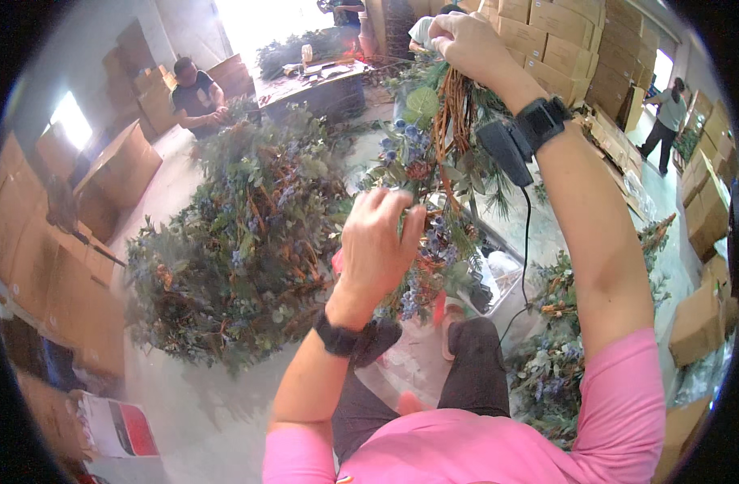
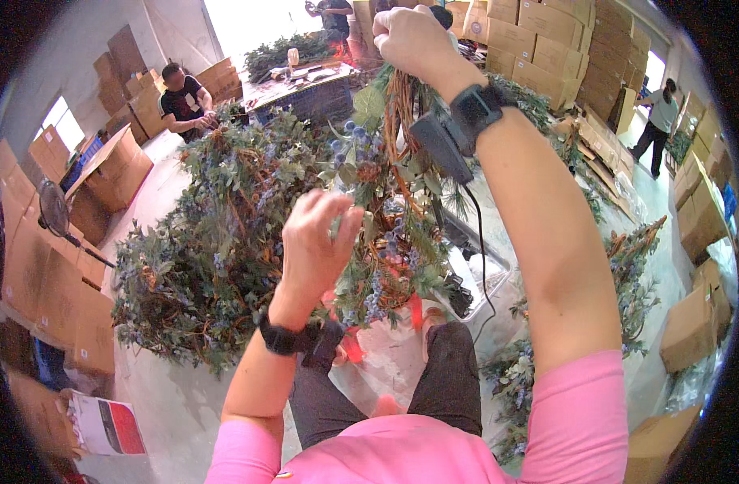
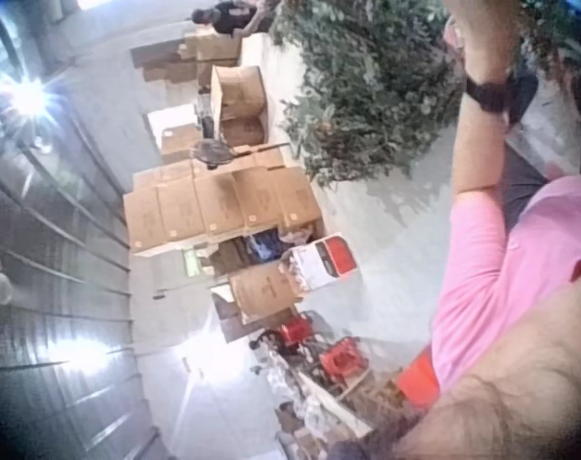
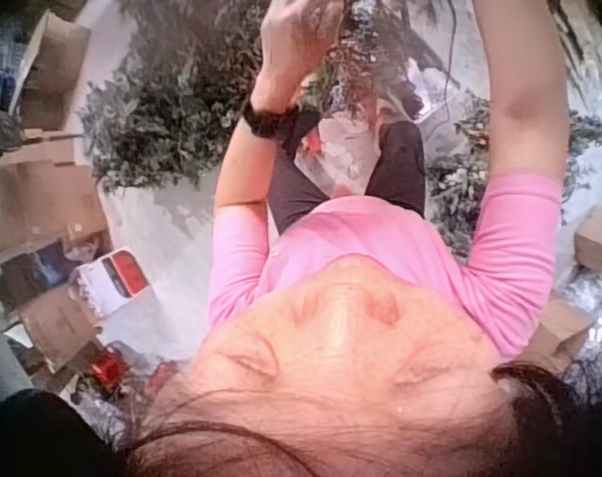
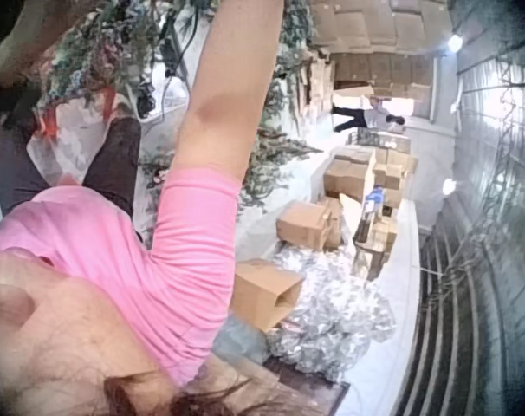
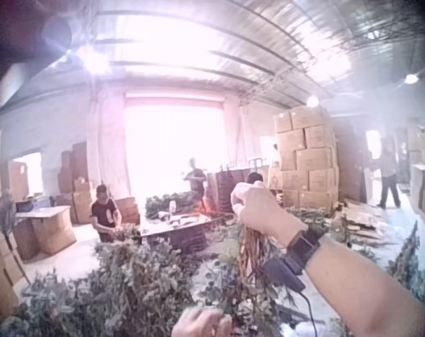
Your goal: Assembling and tying decorative floral and evergreen garlands.
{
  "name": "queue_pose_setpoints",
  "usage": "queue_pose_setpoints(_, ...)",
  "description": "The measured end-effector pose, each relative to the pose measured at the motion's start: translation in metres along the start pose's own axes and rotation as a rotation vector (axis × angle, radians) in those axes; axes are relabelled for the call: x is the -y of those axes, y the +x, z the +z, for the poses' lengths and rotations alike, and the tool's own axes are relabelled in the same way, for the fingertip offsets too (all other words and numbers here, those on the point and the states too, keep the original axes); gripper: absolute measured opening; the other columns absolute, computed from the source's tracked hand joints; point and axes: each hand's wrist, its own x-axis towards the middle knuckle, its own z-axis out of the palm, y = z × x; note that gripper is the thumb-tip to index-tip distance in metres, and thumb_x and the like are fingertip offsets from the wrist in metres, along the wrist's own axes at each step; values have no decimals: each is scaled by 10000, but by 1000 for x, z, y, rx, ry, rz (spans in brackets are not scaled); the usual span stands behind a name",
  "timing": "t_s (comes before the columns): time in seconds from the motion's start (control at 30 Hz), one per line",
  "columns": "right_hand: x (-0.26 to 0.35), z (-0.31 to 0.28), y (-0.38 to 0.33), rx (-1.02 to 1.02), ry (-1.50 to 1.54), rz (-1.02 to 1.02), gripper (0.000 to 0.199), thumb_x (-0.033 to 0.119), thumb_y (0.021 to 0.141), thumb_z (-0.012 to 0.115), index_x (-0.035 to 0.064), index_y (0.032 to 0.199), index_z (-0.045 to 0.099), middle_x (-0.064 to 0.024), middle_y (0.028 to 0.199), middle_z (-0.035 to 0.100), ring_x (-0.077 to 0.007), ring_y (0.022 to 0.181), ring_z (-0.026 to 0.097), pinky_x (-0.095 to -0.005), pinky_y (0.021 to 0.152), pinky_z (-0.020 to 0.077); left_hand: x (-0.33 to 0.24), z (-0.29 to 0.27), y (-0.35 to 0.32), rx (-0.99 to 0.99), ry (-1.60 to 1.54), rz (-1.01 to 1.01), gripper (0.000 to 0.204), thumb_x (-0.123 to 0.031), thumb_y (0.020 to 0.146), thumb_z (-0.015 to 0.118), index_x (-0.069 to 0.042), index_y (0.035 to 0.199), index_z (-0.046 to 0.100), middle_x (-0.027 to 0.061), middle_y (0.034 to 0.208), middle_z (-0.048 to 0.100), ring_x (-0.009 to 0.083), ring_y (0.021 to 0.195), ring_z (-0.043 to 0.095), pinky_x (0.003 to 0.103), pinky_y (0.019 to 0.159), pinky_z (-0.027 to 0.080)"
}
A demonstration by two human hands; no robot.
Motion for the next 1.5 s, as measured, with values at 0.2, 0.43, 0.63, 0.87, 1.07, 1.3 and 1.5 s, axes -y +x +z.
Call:
queue_pose_setpoints(0.2,30,4,-7,-127,-71,-60,138,180,766,544,99,771,656,-138,743,615,-321,763,557,-424,764,402,55,35,46,-19,121,31,282,-59,791,507,6,1062,549,182,1094,545,330,1022,511,389,870,414)
queue_pose_setpoints(0.43,26,-9,-15,-137,-133,-117,131,181,770,544,117,783,658,-122,793,625,-325,733,535,-431,744,389,25,31,54,51,279,-24,296,-65,769,529,-1,1056,560,135,1073,545,332,1034,486,398,852,413)
queue_pose_setpoints(0.63,43,-14,-15,-228,-35,-176,141,128,709,555,36,603,570,-132,667,576,-307,748,521,-405,694,411,29,57,70,-106,97,-40,245,-121,769,566,-15,987,597,163,892,547,346,764,570,413,680,456)
queue_pose_setpoints(0.87,37,-17,-20,-195,-75,-151,94,89,679,529,47,605,571,-127,664,566,-315,779,496,-406,735,391,43,52,85,-110,134,71,167,-115,701,650,-26,840,625,161,834,524,310,697,547,357,667,460)
queue_pose_setpoints(1.07,41,-15,-22,-187,-51,-80,113,98,698,498,39,641,577,-140,700,573,-318,781,492,-412,725,388,23,10,109,35,382,108,115,-123,708,626,-39,726,549,118,783,542,306,726,566,398,651,454)
queue_pose_setpoints(1.3,42,-13,-19,-135,-82,-78,125,94,703,489,33,674,594,-144,724,583,-337,793,488,-424,735,386,12,7,109,179,10,-28,213,-195,812,552,-44,934,638,100,745,625,171,614,591,316,591,483)
queue_pose_setpoints(1.5,45,-14,-18,-112,-65,-43,123,102,699,505,19,667,589,-158,728,580,-344,815,486,-426,750,390,45,10,109,452,-845,-546,201,-225,853,559,-47,878,649,-19,690,573,50,552,490,181,489,393)
